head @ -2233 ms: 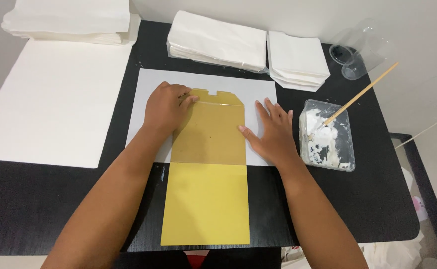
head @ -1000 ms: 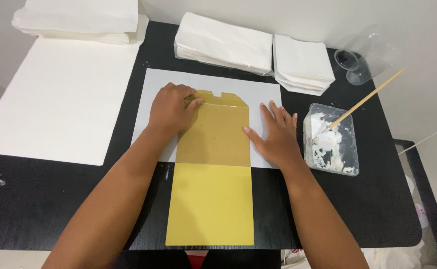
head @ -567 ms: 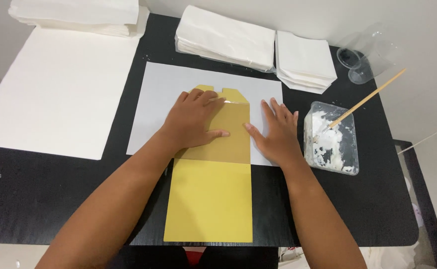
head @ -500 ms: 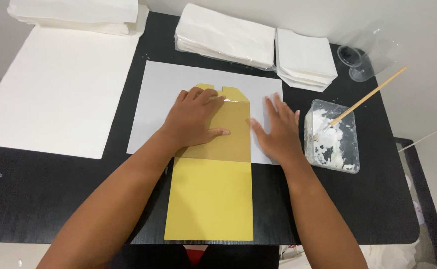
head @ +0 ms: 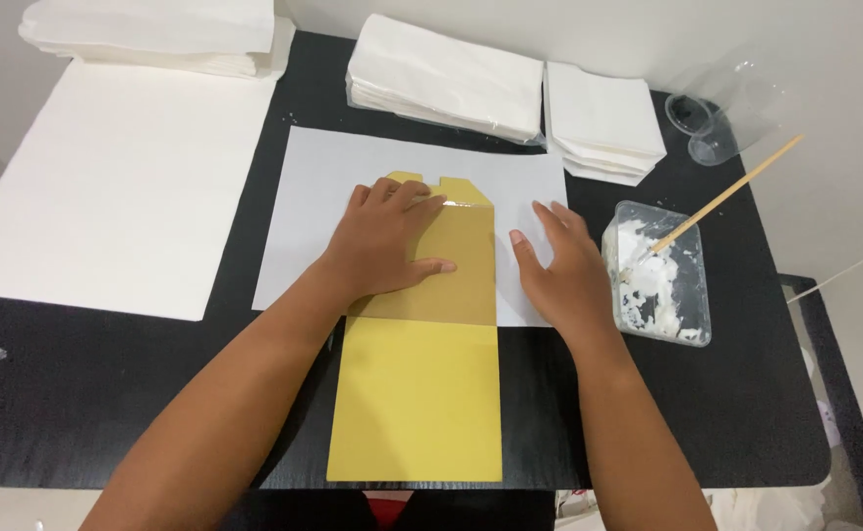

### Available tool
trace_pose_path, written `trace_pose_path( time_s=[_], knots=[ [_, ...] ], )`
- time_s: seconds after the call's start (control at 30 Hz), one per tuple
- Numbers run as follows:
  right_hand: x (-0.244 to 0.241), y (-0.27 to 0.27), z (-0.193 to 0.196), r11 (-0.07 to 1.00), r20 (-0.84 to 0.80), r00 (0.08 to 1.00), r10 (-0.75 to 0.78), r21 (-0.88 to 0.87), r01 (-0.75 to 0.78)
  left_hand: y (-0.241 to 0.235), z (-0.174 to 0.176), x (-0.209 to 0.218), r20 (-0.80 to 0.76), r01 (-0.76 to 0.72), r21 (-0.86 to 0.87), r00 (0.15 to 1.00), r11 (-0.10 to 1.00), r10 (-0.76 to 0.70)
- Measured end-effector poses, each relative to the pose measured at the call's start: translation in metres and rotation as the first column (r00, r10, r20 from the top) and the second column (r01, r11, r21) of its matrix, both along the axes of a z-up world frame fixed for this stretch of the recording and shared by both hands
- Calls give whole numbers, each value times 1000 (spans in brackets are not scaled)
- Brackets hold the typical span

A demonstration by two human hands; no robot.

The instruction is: The person applies white glue to the edges of a yellow paper template using a brush, then places a white sheet of paper over it and smooths it down. They continue to apply glue to the edges of the white paper and press it firmly onto the template.

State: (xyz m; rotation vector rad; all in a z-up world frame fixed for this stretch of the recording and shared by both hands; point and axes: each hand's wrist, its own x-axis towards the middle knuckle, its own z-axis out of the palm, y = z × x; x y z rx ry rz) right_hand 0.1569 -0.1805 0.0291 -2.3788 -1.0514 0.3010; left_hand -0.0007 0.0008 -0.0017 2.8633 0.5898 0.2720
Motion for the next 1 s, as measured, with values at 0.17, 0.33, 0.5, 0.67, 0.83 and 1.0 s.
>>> trace_pose_path(
  time_s=[0.17, 0.33, 0.5, 0.67, 0.83, 1.0],
  knots=[
    [-2, -6, 7, 991, 137, 991, -3, 132, -15, 0, -3, 1, 16, 1, 13, 1000, 1000, -2],
    [-3, -8, 11, 975, 120, 992, -35, 220, 8, -1, -2, 1, 17, -10, 16, 1000, 1000, 10],
    [-1, -9, 19, 956, -75, 997, -19, 290, 40, 0, -4, 1, 31, -7, 11, 999, 1000, 7],
    [-7, 0, 27, 936, -146, 987, 72, 353, -17, -2, -8, 0, 29, -17, -32, 999, 999, 18],
    [-20, 24, 34, 957, -32, 986, 165, 246, -152, -3, -3, 1, -53, -47, -62, 998, 997, 44],
    [-39, 54, 30, 972, 47, 971, 234, -25, -233, 0, -6, 3, -96, -72, -92, 993, 993, 64]
  ],
)
